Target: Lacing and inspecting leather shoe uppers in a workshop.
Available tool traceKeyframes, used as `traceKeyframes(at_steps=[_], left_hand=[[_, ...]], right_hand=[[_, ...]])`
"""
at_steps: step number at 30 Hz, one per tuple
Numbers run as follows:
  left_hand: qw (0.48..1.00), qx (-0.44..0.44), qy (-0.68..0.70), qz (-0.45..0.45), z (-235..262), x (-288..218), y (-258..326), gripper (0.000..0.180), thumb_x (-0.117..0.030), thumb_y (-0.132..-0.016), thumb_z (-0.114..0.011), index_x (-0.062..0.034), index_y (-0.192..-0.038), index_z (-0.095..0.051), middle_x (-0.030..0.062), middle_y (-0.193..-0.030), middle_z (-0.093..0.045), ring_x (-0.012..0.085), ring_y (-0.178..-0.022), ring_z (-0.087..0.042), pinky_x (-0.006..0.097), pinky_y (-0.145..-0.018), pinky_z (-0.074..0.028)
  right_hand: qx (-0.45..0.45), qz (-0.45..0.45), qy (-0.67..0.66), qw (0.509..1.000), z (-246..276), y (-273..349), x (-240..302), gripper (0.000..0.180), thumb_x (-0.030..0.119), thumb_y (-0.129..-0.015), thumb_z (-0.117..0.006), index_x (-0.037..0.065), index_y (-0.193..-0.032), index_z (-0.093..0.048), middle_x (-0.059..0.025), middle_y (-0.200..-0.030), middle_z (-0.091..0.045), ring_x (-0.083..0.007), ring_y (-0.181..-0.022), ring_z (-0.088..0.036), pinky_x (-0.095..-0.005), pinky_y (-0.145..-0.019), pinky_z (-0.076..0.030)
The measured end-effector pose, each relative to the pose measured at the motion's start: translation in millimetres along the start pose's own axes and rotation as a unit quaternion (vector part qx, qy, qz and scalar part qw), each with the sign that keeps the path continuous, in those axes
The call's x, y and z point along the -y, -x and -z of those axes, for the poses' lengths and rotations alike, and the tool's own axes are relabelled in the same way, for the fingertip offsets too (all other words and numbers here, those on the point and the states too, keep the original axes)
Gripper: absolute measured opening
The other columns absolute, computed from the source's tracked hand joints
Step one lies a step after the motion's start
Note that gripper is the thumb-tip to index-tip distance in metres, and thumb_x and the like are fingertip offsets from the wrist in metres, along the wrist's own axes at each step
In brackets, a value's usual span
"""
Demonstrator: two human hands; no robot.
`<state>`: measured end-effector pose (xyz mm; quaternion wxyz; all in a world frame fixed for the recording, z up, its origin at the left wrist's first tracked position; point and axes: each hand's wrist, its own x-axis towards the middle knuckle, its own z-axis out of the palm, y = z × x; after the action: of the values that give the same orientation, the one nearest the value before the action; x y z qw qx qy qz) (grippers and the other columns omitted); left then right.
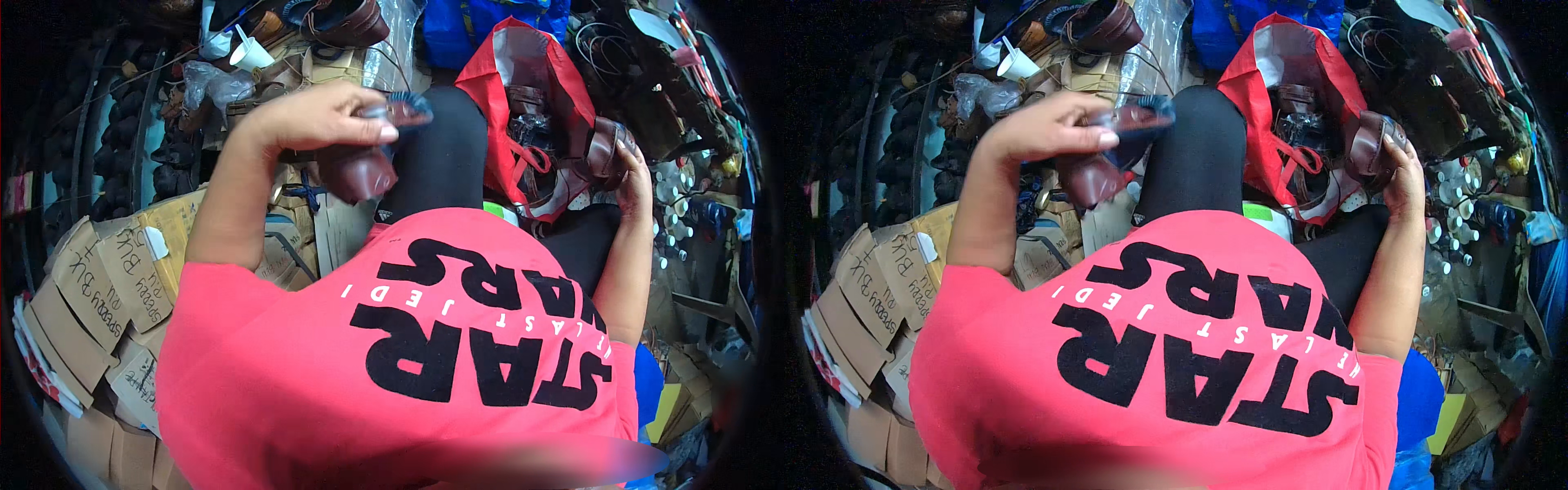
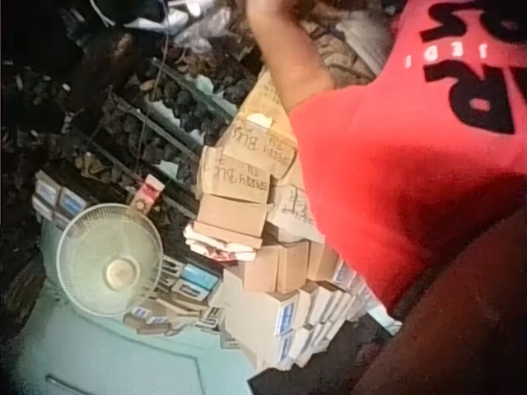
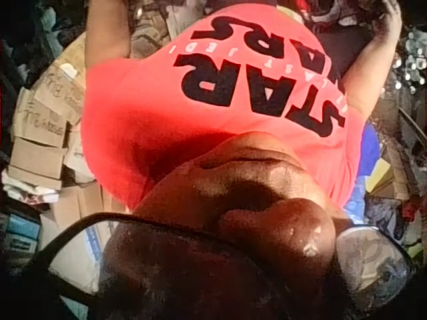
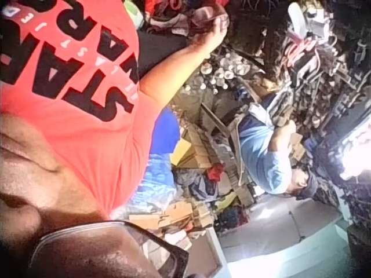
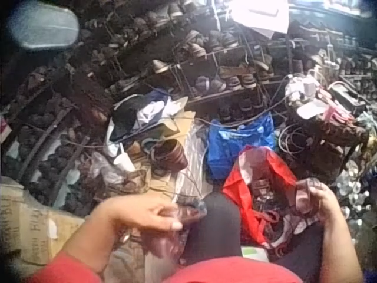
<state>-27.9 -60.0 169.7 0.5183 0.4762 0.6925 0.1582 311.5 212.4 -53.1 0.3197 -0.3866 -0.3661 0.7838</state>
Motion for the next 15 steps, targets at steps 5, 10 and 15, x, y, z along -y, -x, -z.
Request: traceKeyframes(at_steps=[5, 10, 15], left_hand=[[0.956, -0.004, 0.245, -0.160, 14, 9, -3, 0.043, -0.019, -0.077, -0.059, 0.0044, -0.112, -0.053, 0.0077, -0.091, -0.063, 0.0144, -0.083, -0.062, 0.030, -0.076, -0.050], [0.775, -0.132, 0.612, -0.085, -17, 81, -33, 0.038, -0.026, -0.083, -0.054, 0.0038, -0.107, -0.059, 0.0142, -0.098, -0.066, 0.0257, -0.087, -0.064, 0.038, -0.083, -0.050], [0.720, -0.096, 0.687, 0.022, -67, 136, -44, 0.035, -0.032, -0.087, -0.054, -0.0011, -0.099, -0.062, 0.0127, -0.093, -0.067, 0.0244, -0.083, -0.065, 0.037, -0.081, -0.050]], right_hand=[[0.007, -0.008, 0.038, 0.999, -4, 6, 3, 0.038, 0.010, -0.085, -0.056, 0.002, -0.122, -0.050, -0.0102, -0.112, -0.060, -0.0207, -0.102, -0.060, -0.0350, -0.088, -0.049], [-0.008, 0.066, 0.063, 0.996, -4, -6, -9, 0.038, 0.013, -0.085, -0.058, 0.001, -0.120, -0.051, -0.0086, -0.111, -0.061, -0.0178, -0.100, -0.060, -0.0318, -0.088, -0.048], [-0.029, 0.283, 0.244, 0.927, -96, 10, -11, 0.032, 0.020, -0.085, -0.062, 0.000, -0.110, -0.058, -0.0091, -0.104, -0.063, -0.0155, -0.095, -0.060, -0.0277, -0.086, -0.044]])
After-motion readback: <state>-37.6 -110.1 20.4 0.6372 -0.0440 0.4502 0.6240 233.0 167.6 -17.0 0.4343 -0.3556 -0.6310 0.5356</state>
